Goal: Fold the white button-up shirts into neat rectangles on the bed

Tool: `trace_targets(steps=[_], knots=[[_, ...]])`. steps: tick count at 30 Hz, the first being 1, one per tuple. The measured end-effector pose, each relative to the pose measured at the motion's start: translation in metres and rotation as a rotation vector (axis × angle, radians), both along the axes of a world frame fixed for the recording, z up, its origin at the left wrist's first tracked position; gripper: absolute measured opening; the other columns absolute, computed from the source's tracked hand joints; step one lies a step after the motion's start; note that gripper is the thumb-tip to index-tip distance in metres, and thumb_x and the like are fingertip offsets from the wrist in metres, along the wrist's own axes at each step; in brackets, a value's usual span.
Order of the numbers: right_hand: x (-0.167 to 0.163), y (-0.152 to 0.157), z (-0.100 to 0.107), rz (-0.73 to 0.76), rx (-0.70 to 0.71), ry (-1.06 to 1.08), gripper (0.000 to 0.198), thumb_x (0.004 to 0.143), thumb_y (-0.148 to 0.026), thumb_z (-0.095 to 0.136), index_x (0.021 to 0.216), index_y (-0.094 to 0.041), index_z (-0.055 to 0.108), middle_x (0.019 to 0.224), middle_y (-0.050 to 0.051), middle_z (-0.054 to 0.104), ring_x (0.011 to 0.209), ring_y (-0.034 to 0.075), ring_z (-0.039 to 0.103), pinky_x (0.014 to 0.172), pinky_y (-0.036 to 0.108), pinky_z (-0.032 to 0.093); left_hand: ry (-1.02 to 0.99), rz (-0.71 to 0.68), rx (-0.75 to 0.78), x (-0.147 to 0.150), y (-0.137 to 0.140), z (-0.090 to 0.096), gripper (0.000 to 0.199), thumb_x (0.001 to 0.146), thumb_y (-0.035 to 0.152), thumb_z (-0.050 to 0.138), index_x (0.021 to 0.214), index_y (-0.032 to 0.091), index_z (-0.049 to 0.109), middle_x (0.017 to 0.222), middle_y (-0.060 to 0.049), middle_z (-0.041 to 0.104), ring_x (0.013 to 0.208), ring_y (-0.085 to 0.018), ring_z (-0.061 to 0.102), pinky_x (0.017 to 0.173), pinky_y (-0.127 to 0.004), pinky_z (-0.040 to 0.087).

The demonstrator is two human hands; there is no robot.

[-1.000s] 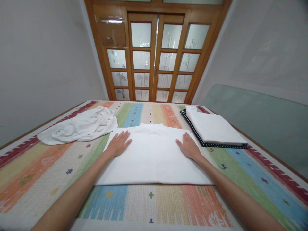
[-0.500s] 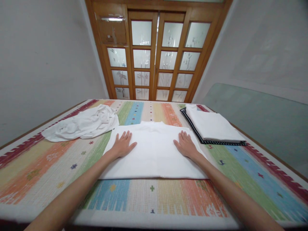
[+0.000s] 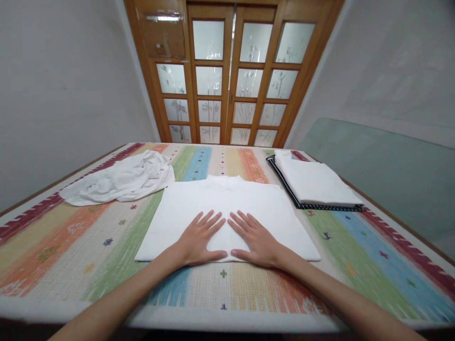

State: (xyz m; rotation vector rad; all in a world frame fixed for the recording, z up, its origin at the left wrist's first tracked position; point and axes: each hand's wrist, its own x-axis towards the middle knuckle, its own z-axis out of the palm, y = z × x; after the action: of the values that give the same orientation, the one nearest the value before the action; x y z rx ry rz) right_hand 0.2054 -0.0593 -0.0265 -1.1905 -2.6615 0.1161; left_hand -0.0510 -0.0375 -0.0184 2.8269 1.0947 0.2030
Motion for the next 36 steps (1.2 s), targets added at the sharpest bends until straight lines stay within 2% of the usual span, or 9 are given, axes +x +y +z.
trace_targets(steps=[6, 13, 18, 21, 23, 26, 29, 32, 36], knots=[[0.049, -0.006, -0.002, -0.03, -0.003, -0.068, 0.09, 0.083, -0.074, 0.048, 0.155, -0.027, 0.02, 0.16, 0.008, 0.019, 0.147, 0.032, 0.015, 0.118, 0.055, 0.015, 0.038, 0.016, 0.012, -0.042, 0.006, 0.001, 0.099, 0.075, 0.084, 0.042, 0.154, 0.028, 0.021, 0.16, -0.006, 0.023, 0.147, -0.03, 0.02, 0.119, -0.049, 0.011], [0.107, -0.021, 0.001, -0.221, -0.037, -0.116, 0.071, 0.094, -0.062, 0.036, 0.154, -0.026, 0.024, 0.16, 0.004, 0.022, 0.148, 0.026, 0.015, 0.119, 0.05, 0.016, 0.068, 0.061, 0.04, -0.105, 0.009, 0.008, 0.072, 0.092, 0.065, 0.034, 0.154, 0.03, 0.02, 0.157, -0.002, 0.028, 0.145, -0.023, 0.027, 0.12, -0.043, 0.017], [0.119, -0.022, -0.011, -0.41, 0.016, -0.127, 0.067, 0.097, -0.056, 0.026, 0.153, -0.018, 0.03, 0.157, 0.01, 0.03, 0.146, 0.026, 0.023, 0.119, 0.053, 0.01, 0.045, 0.069, 0.056, -0.118, 0.007, 0.007, 0.061, 0.096, 0.057, 0.032, 0.152, 0.03, 0.029, 0.154, 0.0, 0.036, 0.143, -0.021, 0.032, 0.119, -0.041, 0.021], [0.1, -0.014, -0.016, -0.535, 0.044, -0.156, 0.072, 0.097, -0.057, 0.023, 0.147, -0.008, 0.038, 0.152, 0.019, 0.035, 0.143, 0.033, 0.029, 0.118, 0.058, 0.009, 0.04, 0.141, 0.091, -0.099, 0.005, 0.003, 0.06, 0.097, 0.055, 0.029, 0.148, 0.023, 0.038, 0.153, -0.006, 0.039, 0.142, -0.023, 0.034, 0.119, -0.043, 0.023], [0.072, -0.007, -0.013, -0.549, 0.026, -0.14, 0.076, 0.097, -0.059, 0.02, 0.144, -0.003, 0.042, 0.151, 0.023, 0.035, 0.142, 0.035, 0.029, 0.116, 0.058, 0.016, 0.017, 0.172, 0.102, -0.076, 0.004, 0.0, 0.06, 0.099, 0.051, 0.025, 0.146, 0.017, 0.041, 0.152, -0.01, 0.04, 0.142, -0.024, 0.034, 0.117, -0.043, 0.028], [0.013, 0.003, -0.002, -0.431, 0.019, -0.068, 0.082, 0.096, -0.062, 0.019, 0.143, 0.001, 0.041, 0.153, 0.025, 0.031, 0.144, 0.035, 0.024, 0.117, 0.053, 0.018, -0.032, 0.154, 0.09, -0.037, 0.01, -0.003, 0.054, 0.1, 0.04, 0.021, 0.143, 0.014, 0.043, 0.151, -0.01, 0.042, 0.142, -0.022, 0.034, 0.116, -0.041, 0.031], [-0.046, 0.013, 0.006, -0.228, 0.067, 0.015, 0.076, 0.098, -0.058, 0.022, 0.144, 0.0, 0.04, 0.154, 0.023, 0.03, 0.145, 0.033, 0.022, 0.118, 0.05, 0.021, -0.095, 0.184, 0.1, -0.013, 0.026, -0.006, 0.051, 0.099, 0.031, 0.022, 0.143, 0.014, 0.042, 0.151, -0.01, 0.041, 0.141, -0.02, 0.035, 0.115, -0.039, 0.032], [-0.084, 0.024, 0.005, -0.09, 0.102, 0.056, 0.069, 0.099, -0.054, 0.028, 0.145, -0.003, 0.04, 0.154, 0.022, 0.031, 0.145, 0.032, 0.025, 0.117, 0.051, 0.024, -0.091, 0.258, 0.099, -0.014, 0.042, -0.011, 0.051, 0.098, 0.027, 0.022, 0.142, 0.013, 0.043, 0.15, -0.013, 0.042, 0.142, -0.022, 0.034, 0.115, -0.043, 0.032], [-0.098, 0.027, -0.004, -0.09, 0.093, 0.051, 0.069, 0.097, -0.052, 0.036, 0.144, -0.002, 0.04, 0.153, 0.022, 0.033, 0.143, 0.033, 0.027, 0.117, 0.05, 0.025, -0.04, 0.244, 0.103, -0.029, 0.048, -0.015, 0.054, 0.1, 0.035, 0.019, 0.144, 0.014, 0.041, 0.152, -0.011, 0.04, 0.144, -0.023, 0.029, 0.117, -0.046, 0.026]])
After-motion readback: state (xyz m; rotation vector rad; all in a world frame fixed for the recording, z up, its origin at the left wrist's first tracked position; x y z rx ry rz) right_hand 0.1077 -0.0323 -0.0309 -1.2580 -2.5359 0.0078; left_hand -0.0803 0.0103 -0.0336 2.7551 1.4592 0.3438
